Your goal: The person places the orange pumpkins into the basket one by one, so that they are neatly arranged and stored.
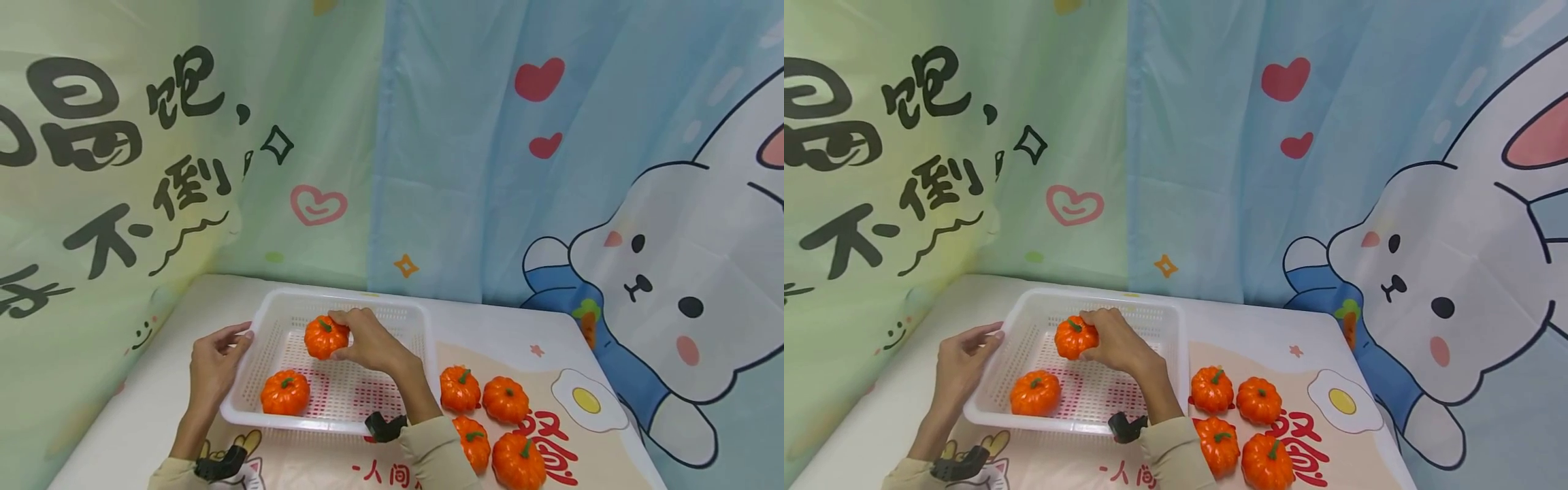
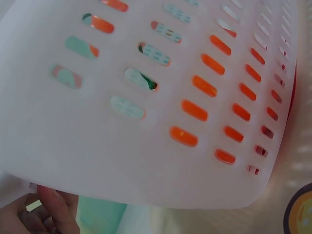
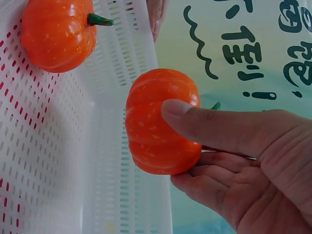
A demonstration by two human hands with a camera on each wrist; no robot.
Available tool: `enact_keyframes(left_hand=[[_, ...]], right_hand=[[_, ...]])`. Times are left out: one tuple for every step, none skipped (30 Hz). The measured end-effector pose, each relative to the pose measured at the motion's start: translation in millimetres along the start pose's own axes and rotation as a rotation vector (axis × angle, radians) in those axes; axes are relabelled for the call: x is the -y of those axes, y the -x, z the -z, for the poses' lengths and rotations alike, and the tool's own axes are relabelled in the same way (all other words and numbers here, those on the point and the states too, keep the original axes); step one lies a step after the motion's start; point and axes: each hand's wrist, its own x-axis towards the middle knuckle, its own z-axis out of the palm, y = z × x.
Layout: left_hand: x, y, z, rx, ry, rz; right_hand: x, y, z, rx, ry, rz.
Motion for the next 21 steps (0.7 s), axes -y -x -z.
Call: enact_keyframes(left_hand=[[0.0,0.2,0.0,0.002,-0.001,0.002],[0.0,0.2,-0.1,0.002,-0.004,0.004],[-0.1,0.2,-0.1,0.002,-0.005,0.005],[-0.2,0.2,-0.1,0.002,-0.005,0.005],[-0.3,-0.1,-0.2,0.0,-0.005,0.002],[-0.4,-0.3,-0.5,0.0,-0.004,-0.001],[-0.3,-0.3,-0.4,0.0,0.0,-0.004],[-0.2,-0.3,-0.3,0.0,0.004,-0.006],[0.0,-0.3,-0.2,0.001,0.006,-0.008],[0.3,-0.2,-0.2,0.001,0.008,-0.009],[0.5,-0.1,-0.2,0.002,0.008,-0.008],[0.8,-0.1,-0.2,0.003,0.01,-0.008],[1.0,-0.1,-0.2,0.005,0.011,-0.006],[1.2,0.0,-0.2,0.006,0.011,-0.004],[1.5,0.1,-0.1,0.006,0.009,-0.002],[1.7,0.0,-0.1,0.005,0.01,-0.001],[1.9,-0.2,-0.2,0.004,0.01,-0.001],[2.1,-0.4,-0.1,0.005,0.012,-0.003],[2.3,-0.6,-0.1,0.005,0.012,-0.005],[2.5,-0.7,-0.1,0.006,0.012,-0.007],[2.8,-0.9,0.0,0.004,0.013,-0.009]], right_hand=[[-0.4,-0.5,-0.3,0.001,0.005,0.004],[-0.7,-1.1,-0.5,0.004,0.005,0.008],[-1.1,-2.0,-0.7,0.005,0.007,0.012],[-1.3,-2.7,-0.8,0.005,0.011,0.016],[-1.3,-3.7,-0.7,0.007,0.012,0.02],[-1.6,-4.6,-0.8,0.008,0.013,0.023],[-1.6,-5.9,-1.3,0.01,0.018,0.025],[-1.4,-7.0,-1.8,0.016,0.02,0.026],[-1.3,-8.1,-2.6,0.019,0.025,0.028],[-1.1,-9.2,-3.5,0.025,0.026,0.029],[-1.0,-10.3,-4.4,0.029,0.025,0.03],[-0.7,-11.4,-5.3,0.034,0.028,0.028],[-0.7,-12.5,-6.3,0.039,0.031,0.028],[-0.4,-13.6,-7.2,0.043,0.03,0.027],[-0.1,-14.7,-8.2,0.045,0.034,0.03],[0.4,-15.9,-8.8,0.049,0.031,0.027],[0.9,-16.9,-9.5,0.05,0.03,0.022],[1.3,-18.0,-10.1,0.053,0.029,0.02],[1.6,-19.1,-10.7,0.055,0.025,0.016],[2.2,-20.1,-11.1,0.057,0.023,0.014],[2.4,-21.2,-11.8,0.06,0.018,0.016]])
